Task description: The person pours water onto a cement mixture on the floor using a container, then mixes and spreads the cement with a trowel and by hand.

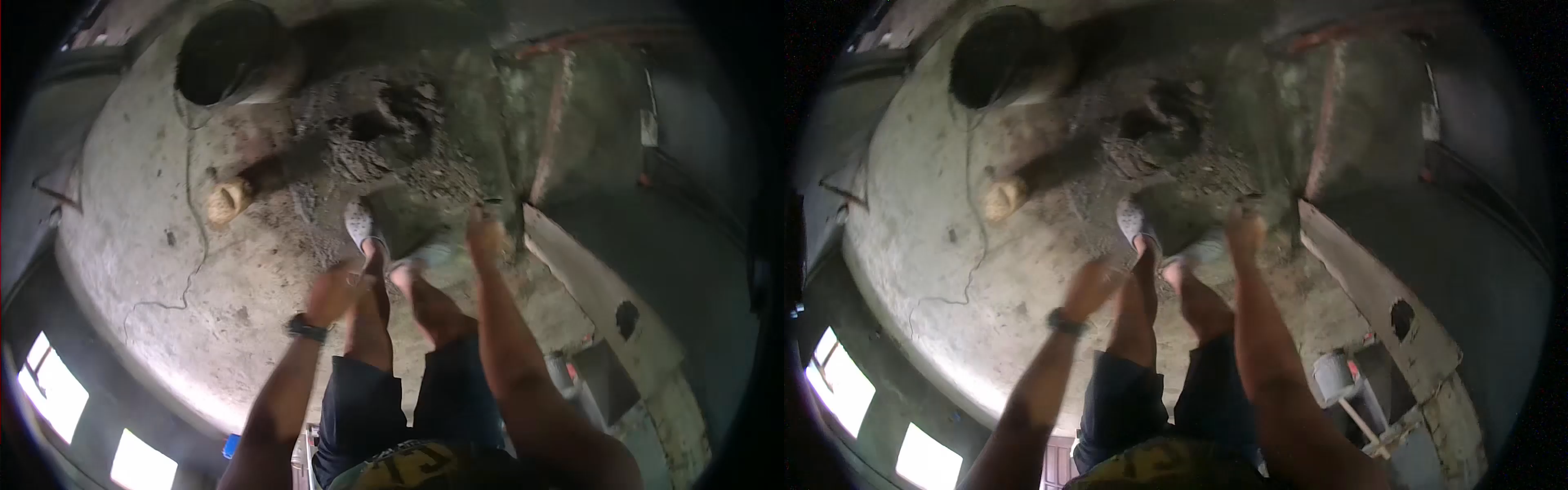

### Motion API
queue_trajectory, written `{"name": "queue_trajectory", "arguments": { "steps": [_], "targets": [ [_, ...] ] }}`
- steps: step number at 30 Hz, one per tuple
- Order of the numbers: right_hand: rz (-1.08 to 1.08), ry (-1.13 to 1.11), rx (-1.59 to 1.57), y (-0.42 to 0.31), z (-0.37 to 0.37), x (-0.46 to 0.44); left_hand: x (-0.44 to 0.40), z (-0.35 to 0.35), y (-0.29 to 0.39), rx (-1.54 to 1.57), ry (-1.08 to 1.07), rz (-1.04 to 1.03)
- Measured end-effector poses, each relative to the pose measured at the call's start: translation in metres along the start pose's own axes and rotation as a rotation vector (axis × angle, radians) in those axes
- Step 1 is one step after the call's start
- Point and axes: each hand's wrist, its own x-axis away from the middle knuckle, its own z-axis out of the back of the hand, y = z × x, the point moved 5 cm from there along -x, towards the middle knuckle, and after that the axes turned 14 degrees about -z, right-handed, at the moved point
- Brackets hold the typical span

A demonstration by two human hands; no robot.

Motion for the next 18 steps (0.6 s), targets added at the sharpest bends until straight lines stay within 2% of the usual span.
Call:
{"name": "queue_trajectory", "arguments": {
  "steps": [1,3,4,6,7,9,12,13,14,16,17,18],
  "targets": [
    [-0.171,-0.039,0.054,-0.017,0.016,0.038,0.016,0.016,-0.018,-0.113,0.203,-0.181],
    [-0.114,-0.013,-0.182,0.011,-0.017,0.071,0.047,0.047,-0.052,-0.091,0.199,0.203],
    [-0.079,0.006,-0.307,0.019,-0.031,0.088,0.065,0.055,-0.076,-0.129,0.207,0.218],
    [-0.241,-0.208,-0.341,0.029,-0.048,0.125,0.09,0.058,-0.126,-0.18,0.217,0.223],
    [-0.251,-0.218,-0.347,0.035,-0.055,0.137,0.1,0.064,-0.147,-0.291,0.21,0.266],
    [-0.172,-0.367,-0.424,0.044,-0.076,0.167,0.123,0.066,-0.186,-0.417,0.186,0.332],
    [-0.322,-0.447,-0.442,0.061,-0.102,0.202,0.108,0.082,-0.236,-0.507,0.269,0.428],
    [-0.336,-0.454,-0.443,0.076,-0.122,0.206,0.1,0.086,-0.258,-0.495,0.313,0.429],
    [-0.242,-0.47,-0.547,0.085,-0.139,0.21,0.09,0.093,-0.281,-0.507,0.346,0.405],
    [-0.43,-0.642,-0.716,0.063,-0.145,0.226,0.065,0.109,-0.336,-0.551,0.413,0.389],
    [-0.501,-0.653,-0.752,0.055,-0.151,0.228,0.053,0.115,-0.369,-0.581,0.445,0.397],
    [-0.511,-0.697,-0.764,0.056,-0.157,0.23,0.043,0.121,-0.41,-0.53,0.469,0.504]
  ]
}}
